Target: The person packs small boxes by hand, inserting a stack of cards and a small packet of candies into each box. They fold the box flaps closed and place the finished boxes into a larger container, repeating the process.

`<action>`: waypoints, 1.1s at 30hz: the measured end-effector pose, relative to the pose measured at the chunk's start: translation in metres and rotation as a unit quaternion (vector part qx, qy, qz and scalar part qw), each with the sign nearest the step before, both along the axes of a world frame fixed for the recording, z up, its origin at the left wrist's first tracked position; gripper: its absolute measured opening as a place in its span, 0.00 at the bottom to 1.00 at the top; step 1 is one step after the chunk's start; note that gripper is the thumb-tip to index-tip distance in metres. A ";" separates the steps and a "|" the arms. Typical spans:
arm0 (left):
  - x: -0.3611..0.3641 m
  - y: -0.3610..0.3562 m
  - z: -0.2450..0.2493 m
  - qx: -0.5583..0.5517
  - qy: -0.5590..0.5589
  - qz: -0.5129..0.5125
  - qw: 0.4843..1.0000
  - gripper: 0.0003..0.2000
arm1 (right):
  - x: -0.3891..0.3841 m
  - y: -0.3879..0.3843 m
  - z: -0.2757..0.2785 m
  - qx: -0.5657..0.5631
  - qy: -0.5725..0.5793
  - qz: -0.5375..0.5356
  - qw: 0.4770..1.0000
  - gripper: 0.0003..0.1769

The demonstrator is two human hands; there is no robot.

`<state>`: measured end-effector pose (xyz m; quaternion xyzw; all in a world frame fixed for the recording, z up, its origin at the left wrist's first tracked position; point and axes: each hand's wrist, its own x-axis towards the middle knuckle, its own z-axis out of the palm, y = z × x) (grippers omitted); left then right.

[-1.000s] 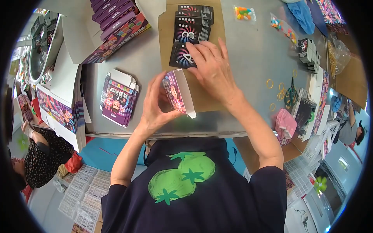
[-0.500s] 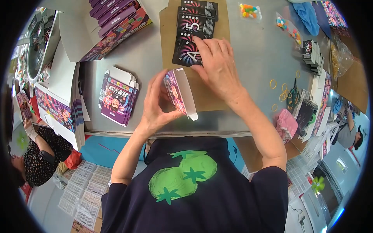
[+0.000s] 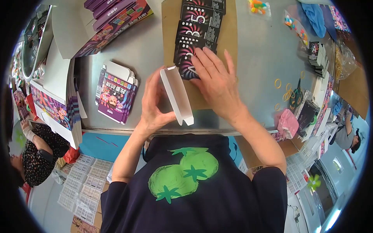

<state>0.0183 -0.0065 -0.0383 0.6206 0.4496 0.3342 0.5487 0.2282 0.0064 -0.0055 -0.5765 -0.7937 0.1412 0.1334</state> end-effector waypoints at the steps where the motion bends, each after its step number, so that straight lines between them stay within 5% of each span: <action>1: 0.001 0.001 -0.001 0.002 -0.003 0.002 1.000 0.55 | 0.001 -0.002 -0.001 -0.003 0.013 0.003 1.000 0.34; 10: -0.004 0.002 0.000 0.035 0.018 -0.019 0.999 0.55 | 0.002 -0.005 0.000 0.001 0.037 0.003 0.999 0.34; 13: -0.005 -0.004 0.003 -0.223 -0.109 0.030 0.968 0.54 | -0.001 -0.006 0.004 0.002 0.035 -0.002 0.999 0.35; 17: -0.012 -0.006 0.002 -0.124 0.004 -0.003 0.992 0.51 | -0.002 -0.019 0.005 -0.016 0.030 0.014 0.999 0.36; 30: -0.012 -0.011 -0.001 -0.162 0.033 0.000 0.986 0.44 | -0.003 -0.024 0.010 -0.045 0.039 -0.040 0.997 0.34; 33: -0.013 -0.009 -0.002 -0.088 0.069 -0.012 0.994 0.40 | -0.005 -0.023 0.012 -0.059 0.052 -0.050 0.996 0.33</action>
